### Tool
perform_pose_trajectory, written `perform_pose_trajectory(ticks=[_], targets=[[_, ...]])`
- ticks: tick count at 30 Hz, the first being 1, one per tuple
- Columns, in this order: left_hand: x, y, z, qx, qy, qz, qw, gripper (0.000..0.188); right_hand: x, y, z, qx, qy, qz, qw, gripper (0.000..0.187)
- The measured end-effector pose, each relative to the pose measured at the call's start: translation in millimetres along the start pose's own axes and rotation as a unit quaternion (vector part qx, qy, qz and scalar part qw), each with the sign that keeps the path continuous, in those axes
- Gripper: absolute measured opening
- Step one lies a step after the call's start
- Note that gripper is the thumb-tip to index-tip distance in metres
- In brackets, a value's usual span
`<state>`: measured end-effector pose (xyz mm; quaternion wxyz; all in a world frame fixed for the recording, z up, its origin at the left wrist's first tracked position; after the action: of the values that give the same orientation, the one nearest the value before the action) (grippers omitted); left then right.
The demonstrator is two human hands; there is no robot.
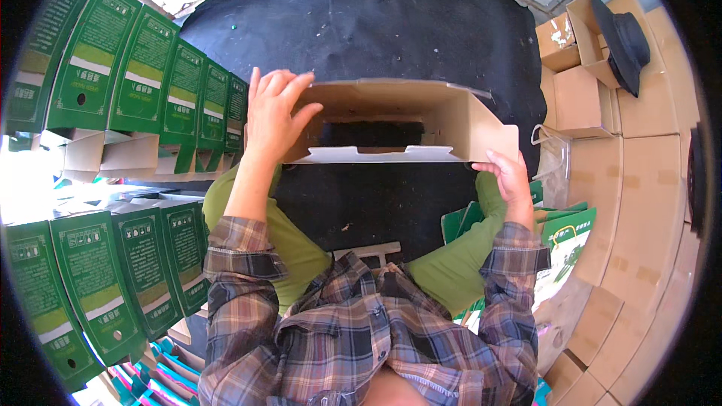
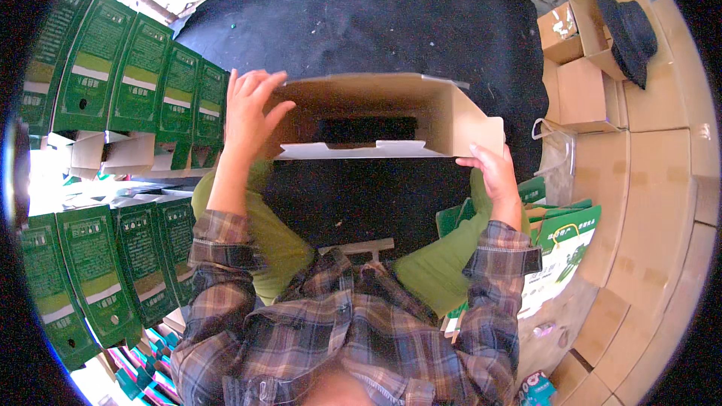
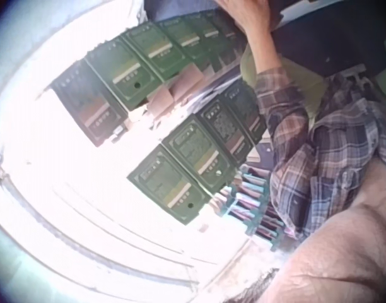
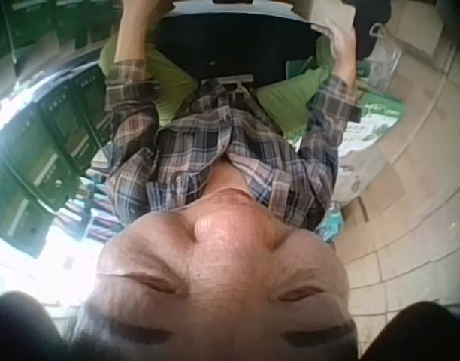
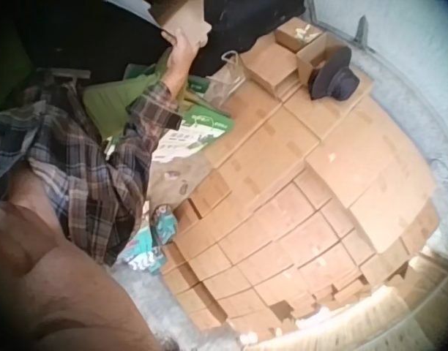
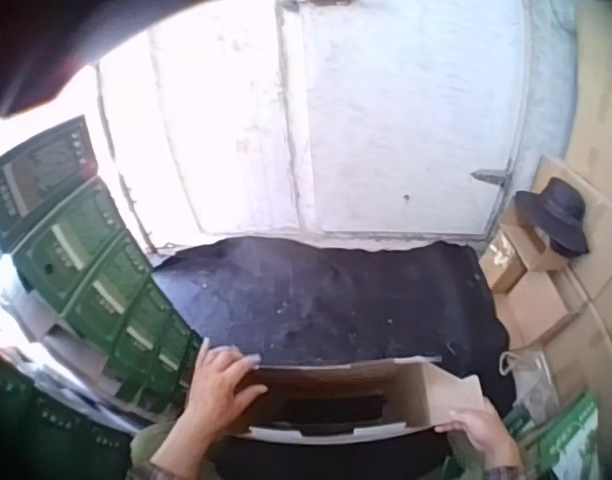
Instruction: The person picks up a flat green and white cardboard box, folds it into shape, and places it onto a stack before repeating the process with another box.
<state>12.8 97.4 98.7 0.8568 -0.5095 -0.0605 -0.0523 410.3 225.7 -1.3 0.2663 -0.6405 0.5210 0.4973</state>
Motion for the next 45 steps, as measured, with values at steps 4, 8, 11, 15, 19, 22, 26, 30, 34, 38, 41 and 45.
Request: perform_pose_trajectory(ticks=[4,8,11,15,19,22,26,30,34,38,41,45], targets=[[-3,11,-15,-0.109,-0.006,-0.213,0.971,0.035,0,0,2,0.003,-0.014,-0.016,1.0,0.032],[-6,20,-30,-0.208,-0.006,-0.229,0.951,0.052,0,1,2,0.012,-0.03,-0.037,0.999,0.033],[-5,25,-33,-0.243,-0.013,-0.233,0.942,0.067,1,0,2,0.017,-0.038,-0.089,0.995,0.039],[-11,28,-41,-0.251,-0.007,-0.225,0.941,0.078,-23,41,-9,-0.088,-0.167,-0.149,0.971,0.066],[-12,30,-44,-0.232,0.011,-0.208,0.95,0.08,-24,57,-2,-0.178,-0.138,-0.132,0.965,0.069],[-4,30,-40,-0.209,0.027,-0.196,0.958,0.076,-9,53,14,-0.125,-0.207,-0.339,0.909,0.044],[18,-8,-27,-0.051,0.053,-0.187,0.98,0.05,0,51,18,-0.112,-0.178,-0.39,0.896,0.053],[0,-44,-36,0.132,-0.02,-0.153,0.979,0.034,4,55,21,-0.123,-0.151,-0.355,0.914,0.058],[-42,-28,-50,0.051,-0.21,-0.417,0.883,0.066,4,55,24,-0.13,-0.161,-0.361,0.909,0.059],[-38,-5,-61,-0.126,-0.194,-0.504,0.832,0.111,4,54,26,-0.113,-0.197,-0.416,0.88,0.052],[-33,5,-66,-0.203,-0.097,-0.361,0.905,0.108,6,55,27,-0.103,-0.209,-0.417,0.878,0.052],[-23,28,-62,-0.184,-0.078,-0.261,0.944,0.088,9,58,30,-0.085,-0.209,-0.4,0.888,0.051]])
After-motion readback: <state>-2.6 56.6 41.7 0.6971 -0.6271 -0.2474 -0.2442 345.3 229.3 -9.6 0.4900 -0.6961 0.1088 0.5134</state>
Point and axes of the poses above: each hand's wrist, its own z-axis towards the middle knuckle, its own y-axis out of the palm, x = y × z, the point moved 3 cm from there along z, towards the middle knuckle, and after that the axes turned 3 degrees about y, right-handed, at the moved point
